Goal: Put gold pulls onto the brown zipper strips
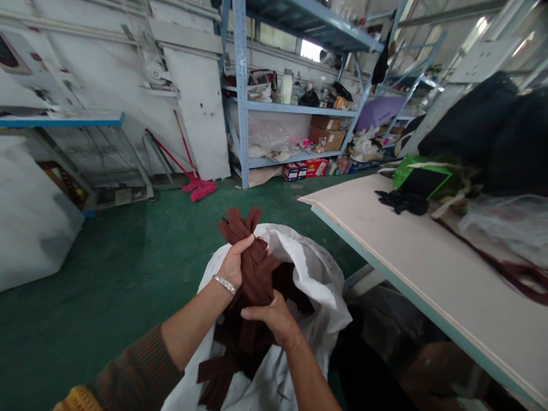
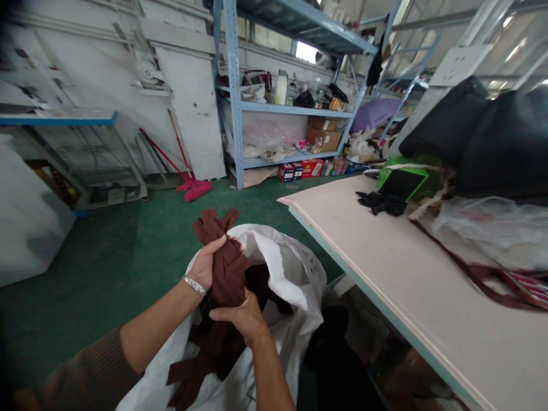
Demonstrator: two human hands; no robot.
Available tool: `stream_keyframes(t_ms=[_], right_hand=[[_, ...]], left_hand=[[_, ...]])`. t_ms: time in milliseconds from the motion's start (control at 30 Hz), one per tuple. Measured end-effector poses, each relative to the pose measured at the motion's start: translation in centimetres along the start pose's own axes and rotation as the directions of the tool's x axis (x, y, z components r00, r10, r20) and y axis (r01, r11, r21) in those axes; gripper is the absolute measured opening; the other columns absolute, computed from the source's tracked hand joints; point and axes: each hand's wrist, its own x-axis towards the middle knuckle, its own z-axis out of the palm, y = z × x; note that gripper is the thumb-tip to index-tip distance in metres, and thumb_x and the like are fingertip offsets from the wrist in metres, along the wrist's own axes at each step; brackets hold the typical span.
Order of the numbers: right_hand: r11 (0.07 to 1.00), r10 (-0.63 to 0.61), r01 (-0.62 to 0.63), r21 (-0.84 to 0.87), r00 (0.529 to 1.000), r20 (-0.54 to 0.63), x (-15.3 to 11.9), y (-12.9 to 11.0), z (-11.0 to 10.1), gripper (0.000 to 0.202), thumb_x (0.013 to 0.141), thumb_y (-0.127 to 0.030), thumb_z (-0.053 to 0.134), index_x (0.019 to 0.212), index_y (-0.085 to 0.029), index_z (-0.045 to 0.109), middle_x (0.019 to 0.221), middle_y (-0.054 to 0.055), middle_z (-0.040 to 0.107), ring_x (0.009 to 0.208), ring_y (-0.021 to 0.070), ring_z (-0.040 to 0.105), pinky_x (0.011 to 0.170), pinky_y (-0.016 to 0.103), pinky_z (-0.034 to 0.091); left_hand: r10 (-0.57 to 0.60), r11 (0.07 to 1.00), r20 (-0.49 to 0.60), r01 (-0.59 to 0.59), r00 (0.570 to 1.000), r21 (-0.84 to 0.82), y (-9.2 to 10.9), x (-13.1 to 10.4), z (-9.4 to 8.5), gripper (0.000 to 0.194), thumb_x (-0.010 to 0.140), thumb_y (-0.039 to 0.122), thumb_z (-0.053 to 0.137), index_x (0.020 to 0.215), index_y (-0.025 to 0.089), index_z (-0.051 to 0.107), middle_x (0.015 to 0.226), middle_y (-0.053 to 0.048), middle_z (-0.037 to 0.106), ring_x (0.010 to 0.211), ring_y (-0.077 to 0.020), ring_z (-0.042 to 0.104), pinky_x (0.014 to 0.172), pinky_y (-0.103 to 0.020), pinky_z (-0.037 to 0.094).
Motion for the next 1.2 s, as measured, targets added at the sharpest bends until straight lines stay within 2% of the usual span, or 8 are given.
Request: stream_keyframes(t_ms=[133, 333, 600, 733, 833, 933, 1067, 1200], right_hand=[[0.997, -0.021, 0.023, 0.069, 0.999, -0.032, -0.5, 0.0, 0.7, 0.067, 0.046, -0.023, 0.086, 0.111, -0.019, 0.069, 0.109, 0.004, 0.076, 0.104, 0.0245, 0.068, 0.093, 0.034, 0.051], [0.999, 0.033, -0.033, 0.003, 0.995, -0.091, -0.5, -0.3, -0.5, 0.05, 0.049, -0.018, 0.083, 0.098, -0.015, 0.073, 0.093, 0.005, 0.077, 0.083, 0.0236, 0.069, 0.081, 0.034, 0.053], [0.989, 0.145, -0.143, -0.037, 0.988, 0.051, -0.6, -1.3, -2.2, 0.048, 0.048, -0.012, 0.078, 0.096, -0.017, 0.076, 0.087, 0.001, 0.076, 0.077, 0.0194, 0.065, 0.073, 0.028, 0.049], [0.981, 0.188, -0.184, -0.061, 0.98, 0.067, -0.8, -1.5, -3.1, 0.05, 0.047, -0.011, 0.077, 0.096, -0.017, 0.077, 0.081, 0.0, 0.074, 0.074, 0.0185, 0.064, 0.071, 0.027, 0.049], [0.985, 0.17, -0.168, -0.051, 0.985, 0.042, -0.8, -1.2, -3.0, 0.05, 0.046, -0.012, 0.079, 0.096, -0.018, 0.076, 0.086, 0.0, 0.075, 0.079, 0.0196, 0.065, 0.074, 0.027, 0.05], [0.991, 0.127, -0.127, -0.039, 0.992, -0.011, -0.7, -0.6, -2.3, 0.048, 0.048, -0.015, 0.08, 0.095, -0.019, 0.075, 0.088, 0.0, 0.075, 0.081, 0.0201, 0.067, 0.073, 0.027, 0.051], [0.992, 0.111, -0.113, -0.049, 0.993, -0.038, -0.6, -0.2, -1.7, 0.04, 0.051, -0.019, 0.078, 0.091, -0.017, 0.073, 0.08, 0.002, 0.075, 0.071, 0.0231, 0.069, 0.066, 0.031, 0.053], [0.994, 0.052, -0.052, -0.094, 0.999, -0.007, -0.6, -0.7, -2.2, 0.04, 0.052, -0.015, 0.078, 0.092, -0.02, 0.075, 0.105, 0.003, 0.077, 0.099, 0.0255, 0.07, 0.087, 0.032, 0.053]], left_hand=[[-0.013, 0.997, 0.042, 0.016, 0.999, -0.071, -0.9, 0.7, 0.0, 0.031, 0.093, 0.036, 0.06, 0.117, 0.016, 0.061, 0.112, -0.008, 0.066, 0.09, -0.0203, 0.066, 0.076, -0.04, 0.058], [-0.045, 0.997, 0.178, 0.056, 0.983, -0.057, -0.1, 1.2, -1.1, 0.032, 0.092, 0.032, 0.062, 0.12, 0.017, 0.06, 0.119, -0.009, 0.065, 0.097, -0.0226, 0.066, 0.081, -0.043, 0.057], [-0.111, 0.992, 0.292, 0.09, 0.95, 0.083, 2.3, 1.7, -3.2, 0.036, 0.092, 0.034, 0.062, 0.124, 0.018, 0.059, 0.126, -0.01, 0.062, 0.106, -0.0258, 0.064, 0.088, -0.048, 0.055], [-0.119, 0.988, 0.246, 0.09, 0.962, 0.129, 2.0, 2.1, -2.8, 0.034, 0.091, 0.032, 0.062, 0.122, 0.017, 0.06, 0.124, -0.01, 0.063, 0.104, -0.0251, 0.064, 0.087, -0.047, 0.056], [-0.066, 0.989, 0.17, 0.042, 0.983, 0.142, 1.4, 2.4, -1.9, 0.033, 0.092, 0.033, 0.062, 0.12, 0.016, 0.061, 0.121, -0.01, 0.064, 0.101, -0.0239, 0.065, 0.084, -0.045, 0.057], [0.084, 0.984, 0.073, -0.094, 0.994, 0.153, 0.8, 2.2, -0.9, 0.032, 0.092, 0.033, 0.062, 0.119, 0.016, 0.061, 0.119, -0.009, 0.065, 0.097, -0.0227, 0.066, 0.082, -0.043, 0.057], [0.265, 0.943, -0.018, -0.256, 0.964, 0.215, 0.6, 1.4, 0.3, 0.029, 0.091, 0.03, 0.063, 0.116, 0.016, 0.062, 0.115, -0.008, 0.066, 0.093, -0.0211, 0.066, 0.078, -0.04, 0.058], [0.297, 0.921, -0.048, -0.273, 0.954, 0.278, 1.1, 0.8, 0.9, 0.027, 0.091, 0.03, 0.063, 0.115, 0.016, 0.063, 0.113, -0.008, 0.067, 0.091, -0.0204, 0.067, 0.077, -0.039, 0.059]])
